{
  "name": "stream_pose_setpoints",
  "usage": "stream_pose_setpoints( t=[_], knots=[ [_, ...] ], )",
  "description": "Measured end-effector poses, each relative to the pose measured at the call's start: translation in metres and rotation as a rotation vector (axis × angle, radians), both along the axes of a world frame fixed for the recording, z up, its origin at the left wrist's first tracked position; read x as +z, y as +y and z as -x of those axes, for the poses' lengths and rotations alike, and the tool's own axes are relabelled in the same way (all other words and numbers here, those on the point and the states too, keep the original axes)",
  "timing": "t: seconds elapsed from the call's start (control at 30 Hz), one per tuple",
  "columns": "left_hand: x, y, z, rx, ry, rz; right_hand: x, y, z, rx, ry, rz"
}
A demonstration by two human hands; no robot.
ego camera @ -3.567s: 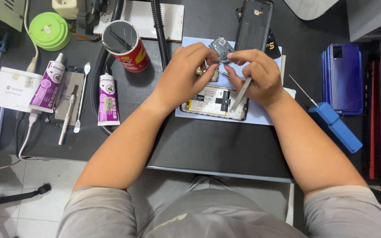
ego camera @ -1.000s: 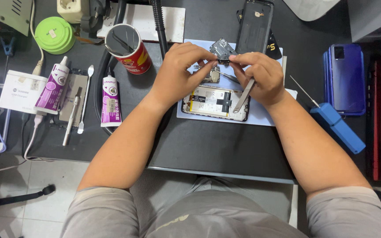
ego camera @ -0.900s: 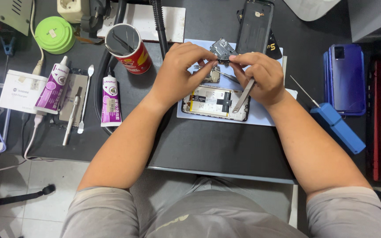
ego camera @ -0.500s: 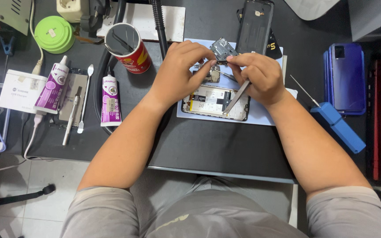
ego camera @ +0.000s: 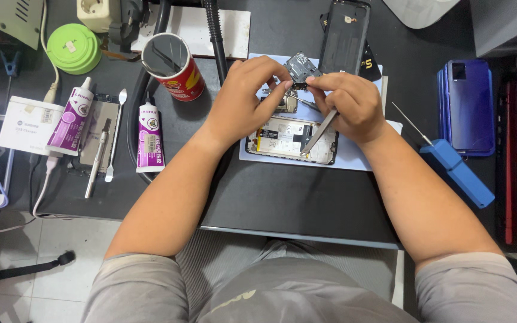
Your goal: The person uses tweezers to manipulate small components on a disassembled smartphone motherboard. They carefully lift and reposition tiny parts while the phone frame and other tools remain on the workbench.
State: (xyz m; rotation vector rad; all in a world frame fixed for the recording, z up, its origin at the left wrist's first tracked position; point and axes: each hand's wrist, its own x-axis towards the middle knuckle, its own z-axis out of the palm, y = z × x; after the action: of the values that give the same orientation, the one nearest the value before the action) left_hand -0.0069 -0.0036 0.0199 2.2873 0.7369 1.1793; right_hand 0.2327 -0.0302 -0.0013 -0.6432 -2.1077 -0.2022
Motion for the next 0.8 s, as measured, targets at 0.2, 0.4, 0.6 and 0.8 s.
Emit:
stream_pose_setpoints(
  t=[0.2, 0.4, 0.6, 0.8],
  knots=[
    [0.0027, -0.0018, 0.0004, 0.011, 0.033, -0.064, -0.0015, 0.0014, 0.0007, 0.007, 0.027, 0.001],
    [0.0023, -0.0031, -0.0004, 0.015, 0.047, -0.015, -0.0009, 0.0006, -0.0006, 0.007, 0.013, -0.019],
    [0.0012, -0.0022, 0.0004, -0.029, 0.030, 0.020, 0.0005, -0.0007, -0.0013, 0.014, 0.008, 0.001],
    [-0.0014, -0.0008, 0.0004, -0.031, 0.047, 0.010, -0.0037, -0.0001, 0.0002, -0.009, 0.063, 0.024]
  ],
)
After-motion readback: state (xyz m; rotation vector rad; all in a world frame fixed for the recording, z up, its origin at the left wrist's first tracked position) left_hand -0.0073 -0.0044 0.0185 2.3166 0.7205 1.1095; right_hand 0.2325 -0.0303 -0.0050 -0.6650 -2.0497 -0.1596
